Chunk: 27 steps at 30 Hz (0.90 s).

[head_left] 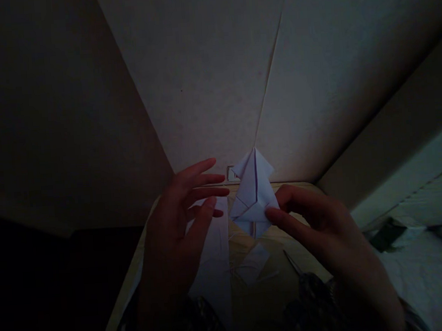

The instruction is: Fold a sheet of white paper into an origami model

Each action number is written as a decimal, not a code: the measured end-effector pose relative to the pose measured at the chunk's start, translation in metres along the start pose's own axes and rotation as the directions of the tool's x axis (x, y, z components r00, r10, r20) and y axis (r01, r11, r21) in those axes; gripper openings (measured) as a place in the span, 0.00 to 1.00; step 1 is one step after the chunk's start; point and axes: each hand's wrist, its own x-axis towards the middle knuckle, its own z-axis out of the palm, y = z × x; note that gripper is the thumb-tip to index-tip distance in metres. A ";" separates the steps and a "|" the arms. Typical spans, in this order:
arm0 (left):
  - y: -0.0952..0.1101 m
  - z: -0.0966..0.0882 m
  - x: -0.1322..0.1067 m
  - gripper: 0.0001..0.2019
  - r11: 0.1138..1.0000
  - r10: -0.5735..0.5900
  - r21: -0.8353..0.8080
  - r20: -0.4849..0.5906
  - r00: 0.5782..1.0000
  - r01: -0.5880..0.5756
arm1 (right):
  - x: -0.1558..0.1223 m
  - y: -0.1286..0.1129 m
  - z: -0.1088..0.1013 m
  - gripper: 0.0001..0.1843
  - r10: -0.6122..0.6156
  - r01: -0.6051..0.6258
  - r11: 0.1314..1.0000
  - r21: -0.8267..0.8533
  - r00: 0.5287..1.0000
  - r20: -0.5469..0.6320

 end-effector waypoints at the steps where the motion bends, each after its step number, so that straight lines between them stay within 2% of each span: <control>1: -0.001 -0.001 0.000 0.18 0.993 0.047 0.103 0.014 0.999 -0.048 | 0.000 0.000 0.000 0.11 0.004 -0.004 1.000 0.007 1.000 0.000; 4: -0.002 -0.004 -0.001 0.25 0.885 0.248 0.372 0.133 0.960 -0.280 | 0.001 -0.002 0.000 0.11 0.017 -0.018 1.000 0.019 1.000 0.015; 6: -0.003 -0.005 0.000 0.29 0.797 0.355 0.432 0.233 0.905 -0.423 | 0.000 -0.004 0.000 0.11 0.023 -0.024 0.999 0.025 0.999 0.028; 9: -0.005 -0.004 0.001 0.27 0.734 0.415 0.438 0.314 0.854 -0.519 | 0.000 -0.007 0.000 0.11 0.046 -0.047 0.998 0.031 0.998 0.044; 13: -0.004 -0.001 -0.001 0.11 0.772 0.414 0.423 0.231 0.880 -0.475 | 0.001 -0.009 -0.002 0.11 0.049 -0.052 0.998 0.031 0.996 0.078; 15: -0.001 -0.001 -0.001 0.10 0.767 0.427 0.422 0.224 0.876 -0.482 | 0.001 -0.009 -0.002 0.12 0.030 -0.032 0.999 0.023 0.995 0.090; 18: 0.005 -0.004 -0.001 0.11 0.724 0.466 0.416 0.293 0.835 -0.551 | 0.000 -0.009 -0.003 0.14 -0.032 0.033 0.999 -0.013 0.996 0.078; 20: 0.008 -0.005 0.001 0.12 0.737 0.462 0.392 0.302 0.834 -0.550 | -0.001 -0.010 -0.003 0.17 -0.090 0.093 0.995 -0.042 0.993 0.070; 23: 0.010 -0.002 0.002 0.10 0.811 0.406 0.335 0.268 0.874 -0.479 | 0.000 -0.010 -0.004 0.20 -0.140 0.145 0.985 -0.092 0.988 0.064; 27: 0.011 0.004 0.001 0.07 0.891 0.259 0.330 0.195 0.946 -0.312 | 0.003 -0.009 -0.004 0.13 -0.152 0.153 0.982 -0.113 0.988 0.016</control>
